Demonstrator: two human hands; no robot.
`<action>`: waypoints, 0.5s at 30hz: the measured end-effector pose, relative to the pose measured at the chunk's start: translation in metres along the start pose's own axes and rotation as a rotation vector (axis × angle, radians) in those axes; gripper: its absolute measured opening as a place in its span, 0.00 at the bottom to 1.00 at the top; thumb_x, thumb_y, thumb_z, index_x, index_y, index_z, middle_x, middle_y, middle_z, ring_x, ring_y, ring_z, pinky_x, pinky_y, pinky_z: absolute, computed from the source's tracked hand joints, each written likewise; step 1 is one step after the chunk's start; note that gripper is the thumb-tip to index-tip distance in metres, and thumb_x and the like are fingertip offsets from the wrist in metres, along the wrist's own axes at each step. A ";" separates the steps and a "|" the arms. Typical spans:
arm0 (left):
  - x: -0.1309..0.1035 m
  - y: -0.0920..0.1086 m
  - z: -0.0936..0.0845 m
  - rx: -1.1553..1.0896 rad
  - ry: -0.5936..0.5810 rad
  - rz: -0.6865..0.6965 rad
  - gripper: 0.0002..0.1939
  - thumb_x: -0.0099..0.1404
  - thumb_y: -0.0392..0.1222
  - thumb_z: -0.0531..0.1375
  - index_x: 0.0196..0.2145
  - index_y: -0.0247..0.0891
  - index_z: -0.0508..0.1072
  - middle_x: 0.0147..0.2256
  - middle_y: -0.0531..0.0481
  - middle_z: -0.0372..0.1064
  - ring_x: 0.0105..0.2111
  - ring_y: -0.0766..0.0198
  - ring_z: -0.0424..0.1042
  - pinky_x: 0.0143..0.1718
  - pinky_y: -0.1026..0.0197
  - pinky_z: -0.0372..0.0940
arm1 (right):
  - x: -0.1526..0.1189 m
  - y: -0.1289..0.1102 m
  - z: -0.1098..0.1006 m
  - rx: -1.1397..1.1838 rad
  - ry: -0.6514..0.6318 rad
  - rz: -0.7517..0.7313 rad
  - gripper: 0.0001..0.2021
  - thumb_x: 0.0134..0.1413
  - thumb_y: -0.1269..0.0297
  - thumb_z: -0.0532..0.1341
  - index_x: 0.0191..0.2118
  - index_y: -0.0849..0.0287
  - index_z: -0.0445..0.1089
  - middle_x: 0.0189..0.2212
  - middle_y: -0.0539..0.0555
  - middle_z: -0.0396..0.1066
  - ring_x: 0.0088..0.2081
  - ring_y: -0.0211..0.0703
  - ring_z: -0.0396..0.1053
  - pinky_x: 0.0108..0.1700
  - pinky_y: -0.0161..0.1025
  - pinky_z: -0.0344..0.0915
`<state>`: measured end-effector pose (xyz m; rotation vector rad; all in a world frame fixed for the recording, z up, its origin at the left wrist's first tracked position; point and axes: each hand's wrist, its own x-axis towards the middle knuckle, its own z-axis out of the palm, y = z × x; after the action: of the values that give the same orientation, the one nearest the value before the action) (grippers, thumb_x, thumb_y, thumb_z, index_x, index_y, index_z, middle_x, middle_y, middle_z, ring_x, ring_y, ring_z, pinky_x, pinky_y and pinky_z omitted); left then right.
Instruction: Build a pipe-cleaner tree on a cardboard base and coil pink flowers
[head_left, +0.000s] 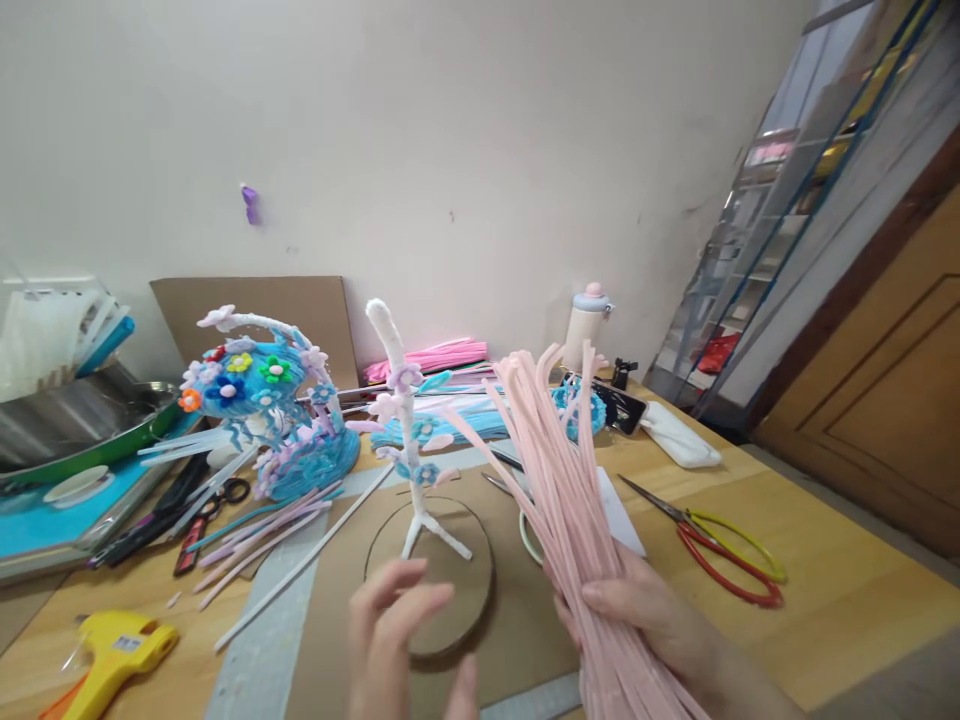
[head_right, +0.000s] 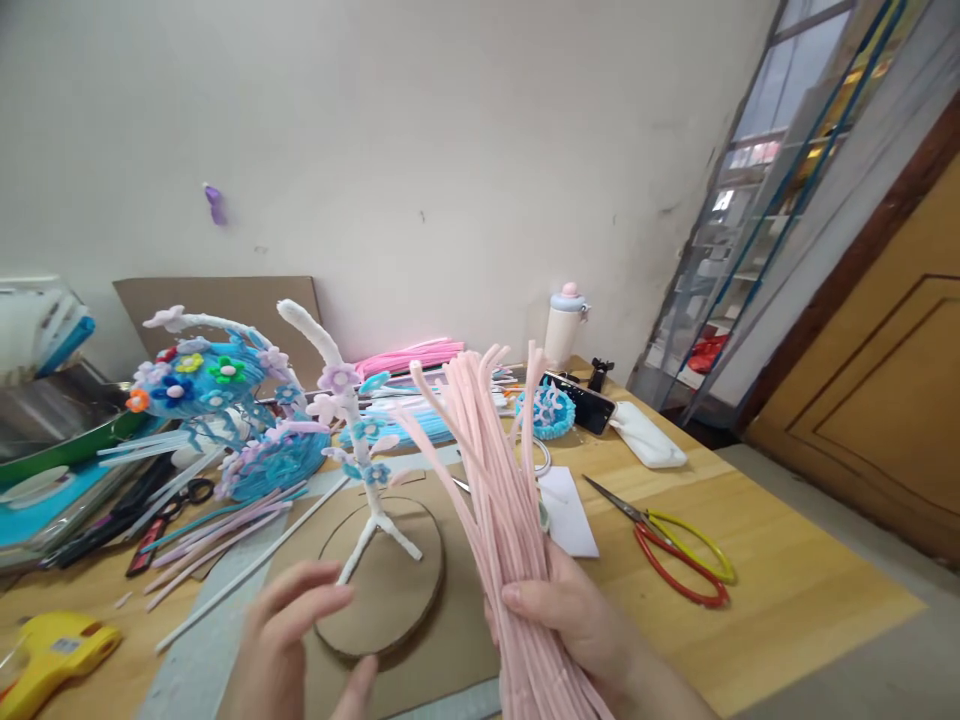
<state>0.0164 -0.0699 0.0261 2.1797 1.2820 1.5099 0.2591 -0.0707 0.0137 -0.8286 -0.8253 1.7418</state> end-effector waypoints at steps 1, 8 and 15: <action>0.004 0.009 0.005 -0.050 -0.088 -0.040 0.13 0.59 0.38 0.59 0.43 0.43 0.69 0.47 0.44 0.63 0.48 0.54 0.65 0.47 0.51 0.63 | -0.003 0.001 0.000 -0.012 0.016 -0.009 0.17 0.43 0.61 0.66 0.39 0.62 0.68 0.23 0.53 0.71 0.23 0.38 0.67 0.24 0.33 0.61; 0.017 0.036 0.036 -0.475 -0.634 -0.388 0.14 0.62 0.47 0.55 0.43 0.39 0.66 0.39 0.45 0.67 0.39 0.58 0.67 0.39 0.57 0.62 | -0.007 -0.004 0.023 0.140 0.199 -0.113 0.16 0.41 0.61 0.69 0.38 0.62 0.70 0.25 0.54 0.73 0.26 0.40 0.69 0.28 0.34 0.64; 0.021 0.044 0.053 -0.921 -0.622 -0.548 0.31 0.56 0.45 0.64 0.55 0.37 0.58 0.50 0.40 0.65 0.49 0.53 0.65 0.48 0.56 0.62 | 0.005 0.000 0.048 0.281 0.204 -0.194 0.13 0.42 0.66 0.70 0.37 0.59 0.73 0.30 0.53 0.76 0.32 0.45 0.73 0.39 0.43 0.68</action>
<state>0.0870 -0.0651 0.0415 1.3489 0.6644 0.8222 0.2175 -0.0733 0.0384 -0.6976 -0.4936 1.5287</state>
